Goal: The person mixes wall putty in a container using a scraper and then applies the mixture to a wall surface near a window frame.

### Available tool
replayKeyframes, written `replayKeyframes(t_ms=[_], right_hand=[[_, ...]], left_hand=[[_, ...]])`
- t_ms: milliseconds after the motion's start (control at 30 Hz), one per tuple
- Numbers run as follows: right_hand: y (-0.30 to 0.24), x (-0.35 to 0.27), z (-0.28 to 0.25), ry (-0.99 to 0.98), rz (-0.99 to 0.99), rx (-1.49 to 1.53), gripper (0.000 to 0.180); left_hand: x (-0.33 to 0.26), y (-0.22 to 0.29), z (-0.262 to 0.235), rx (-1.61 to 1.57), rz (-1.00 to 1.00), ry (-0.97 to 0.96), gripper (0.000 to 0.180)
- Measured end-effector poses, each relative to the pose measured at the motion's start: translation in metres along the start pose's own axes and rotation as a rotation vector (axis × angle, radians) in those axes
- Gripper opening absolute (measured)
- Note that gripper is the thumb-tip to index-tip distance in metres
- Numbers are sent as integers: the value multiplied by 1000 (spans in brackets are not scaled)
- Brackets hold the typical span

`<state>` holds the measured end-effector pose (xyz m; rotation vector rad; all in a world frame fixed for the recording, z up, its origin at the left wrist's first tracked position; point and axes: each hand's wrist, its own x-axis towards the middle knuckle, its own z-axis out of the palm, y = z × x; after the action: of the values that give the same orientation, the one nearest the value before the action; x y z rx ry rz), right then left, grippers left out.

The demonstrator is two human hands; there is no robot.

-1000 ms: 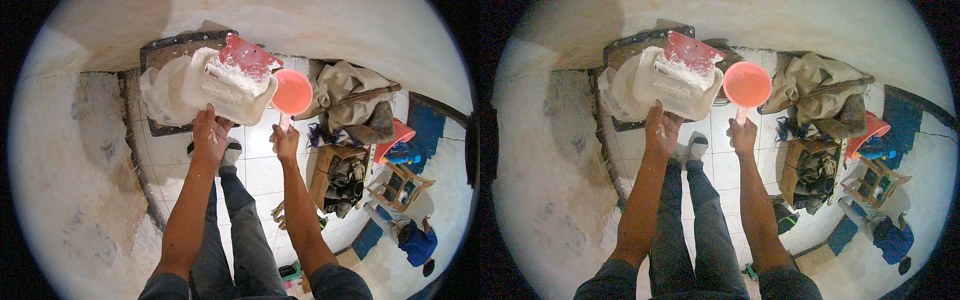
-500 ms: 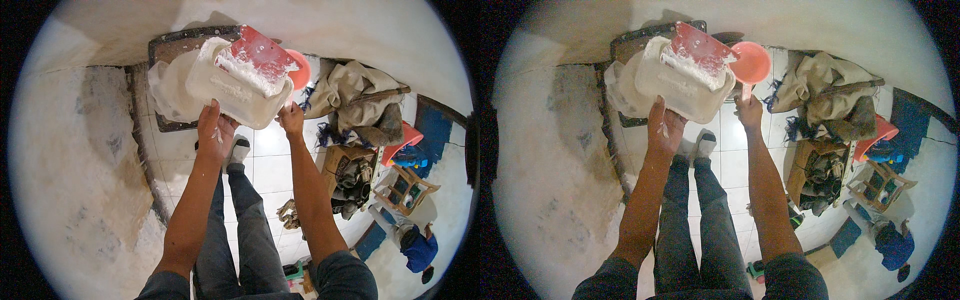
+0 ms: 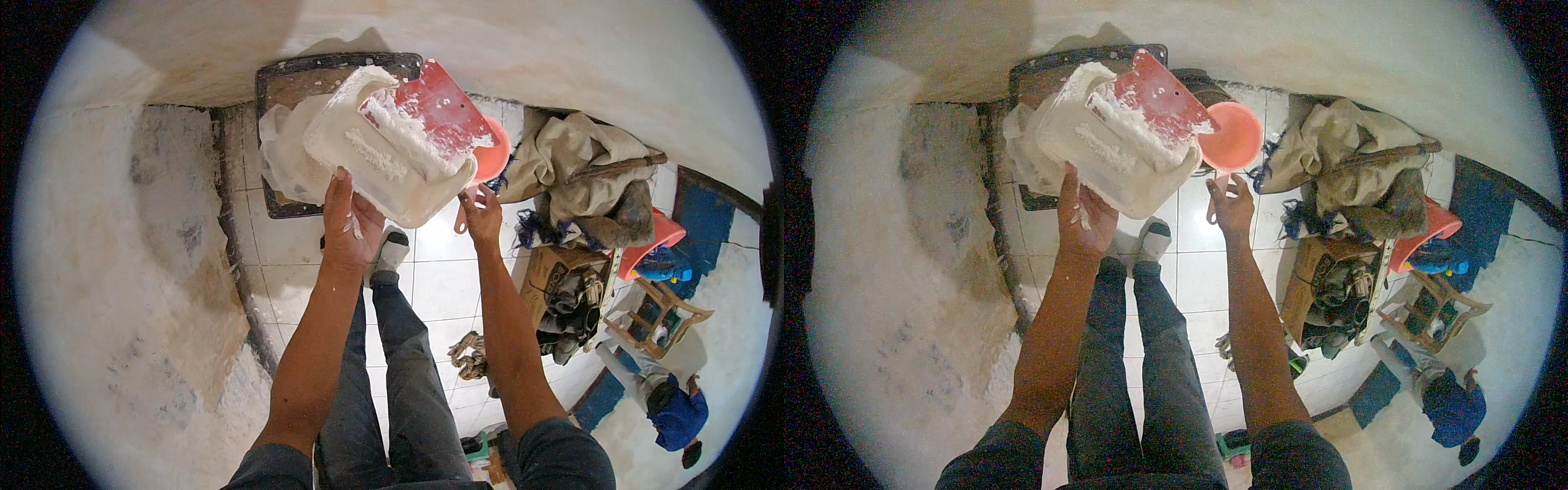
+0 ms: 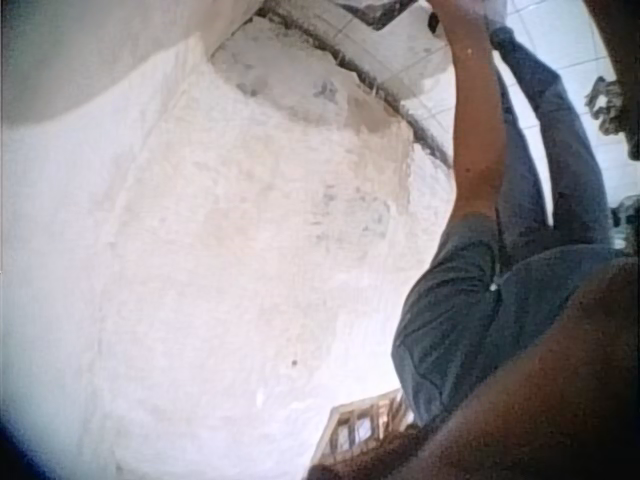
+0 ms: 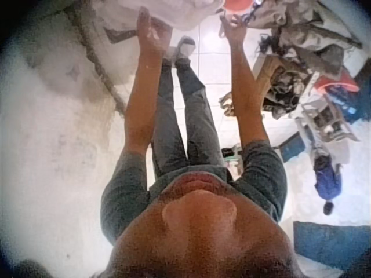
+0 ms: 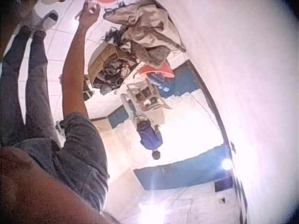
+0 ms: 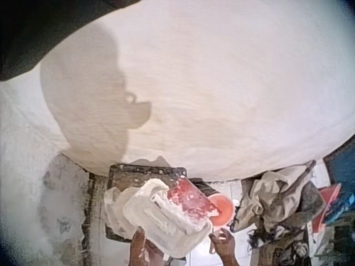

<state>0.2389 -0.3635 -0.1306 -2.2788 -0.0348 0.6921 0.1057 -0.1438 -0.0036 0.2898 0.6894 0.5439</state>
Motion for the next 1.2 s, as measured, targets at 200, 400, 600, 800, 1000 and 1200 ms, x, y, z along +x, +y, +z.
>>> replayKeyframes(t_ms=[200, 400, 600, 800, 1000, 1200], right_hand=[[-14, -13, -16, 251, 55, 33, 75], [-174, -63, -45, 255, -298, 682, 49], [-317, -111, -71, 146, -623, -260, 32], [-369, -161, -68, 34, -762, -327, 23], [-433, -213, -82, -84, -829, -348, 20], [-503, -262, -119, -112, -696, -212, 22]], left_hand=[[-6, 8, 26, -59, -23, -12, 64], [-14, 32, 19, -68, -39, -11, 67], [-34, 54, 47, -127, -84, -22, 68], [-67, 91, 74, -254, -139, -125, 68], [-106, 139, 95, -301, -108, -205, 67], [-144, 185, 126, -311, -40, -242, 64]])
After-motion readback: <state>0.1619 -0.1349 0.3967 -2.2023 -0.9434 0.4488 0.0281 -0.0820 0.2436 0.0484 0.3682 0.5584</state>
